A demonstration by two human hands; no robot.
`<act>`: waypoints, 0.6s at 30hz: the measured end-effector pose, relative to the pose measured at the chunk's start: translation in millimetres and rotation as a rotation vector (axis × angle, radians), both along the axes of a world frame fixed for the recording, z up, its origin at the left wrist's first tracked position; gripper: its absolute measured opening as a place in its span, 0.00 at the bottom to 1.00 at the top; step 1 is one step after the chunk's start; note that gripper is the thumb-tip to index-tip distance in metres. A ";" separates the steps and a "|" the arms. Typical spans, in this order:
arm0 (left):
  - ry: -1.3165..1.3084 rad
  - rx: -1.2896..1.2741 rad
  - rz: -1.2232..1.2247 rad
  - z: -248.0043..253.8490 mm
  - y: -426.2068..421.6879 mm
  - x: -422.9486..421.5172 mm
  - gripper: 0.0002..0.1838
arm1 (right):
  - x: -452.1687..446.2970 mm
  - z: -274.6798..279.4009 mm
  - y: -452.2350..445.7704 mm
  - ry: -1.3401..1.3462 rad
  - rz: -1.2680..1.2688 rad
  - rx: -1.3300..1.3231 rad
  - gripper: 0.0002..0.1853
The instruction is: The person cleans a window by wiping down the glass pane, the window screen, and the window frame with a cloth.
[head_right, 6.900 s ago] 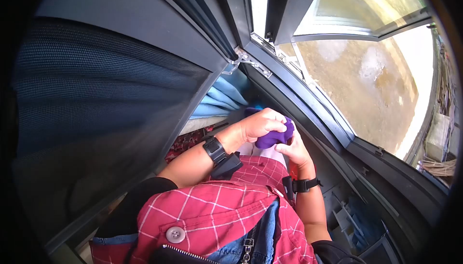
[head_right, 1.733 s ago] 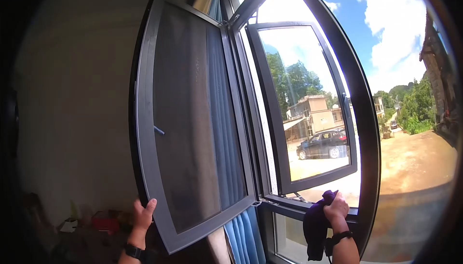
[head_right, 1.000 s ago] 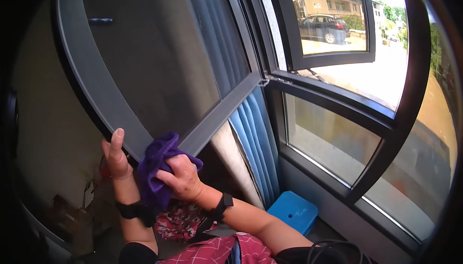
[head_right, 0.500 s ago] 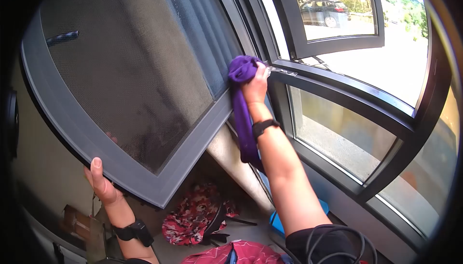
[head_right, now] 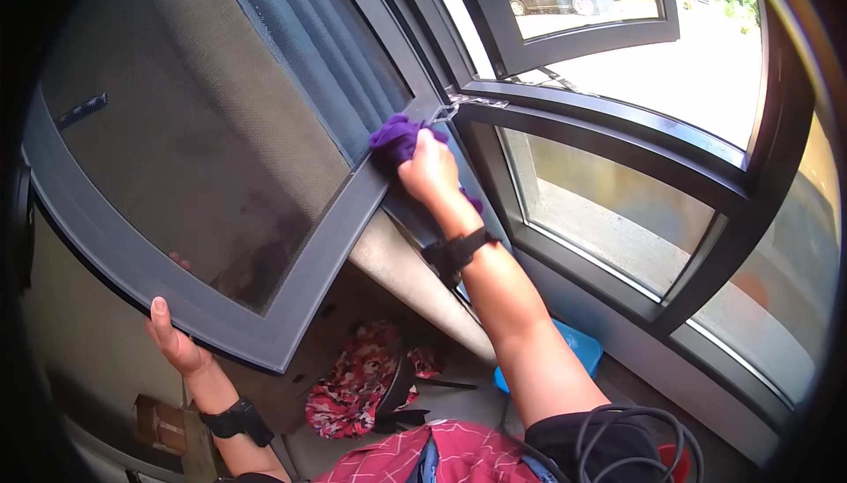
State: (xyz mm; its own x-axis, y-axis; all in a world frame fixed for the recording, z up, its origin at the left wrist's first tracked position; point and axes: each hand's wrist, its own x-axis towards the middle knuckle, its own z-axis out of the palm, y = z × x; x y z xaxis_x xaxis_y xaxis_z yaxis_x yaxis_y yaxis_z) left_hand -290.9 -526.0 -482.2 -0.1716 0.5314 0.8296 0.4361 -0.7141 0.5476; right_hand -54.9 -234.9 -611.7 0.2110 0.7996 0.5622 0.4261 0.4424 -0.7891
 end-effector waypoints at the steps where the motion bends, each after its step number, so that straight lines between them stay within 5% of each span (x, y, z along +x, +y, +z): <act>1: 0.002 0.000 -0.010 1.2 1.6 2.6 0.27 | -7.8 -6.4 -21.9 0.039 0.067 0.043 0.13; 6: -0.059 0.026 -0.002 1.9 1.0 9.5 0.28 | -46.4 -25.8 -153.3 0.117 0.311 0.296 0.18; 10: -0.029 0.031 -0.029 3.9 -1.4 6.2 0.27 | -39.5 -26.7 -157.1 0.017 0.423 0.427 0.21; 14: -0.078 0.032 0.080 2.1 -1.8 8.1 0.28 | -12.0 -8.0 -75.8 -0.044 0.160 0.120 0.23; 18: -0.067 0.045 0.097 4.8 0.4 16.0 0.30 | 20.1 30.7 37.5 0.112 -0.099 -0.269 0.12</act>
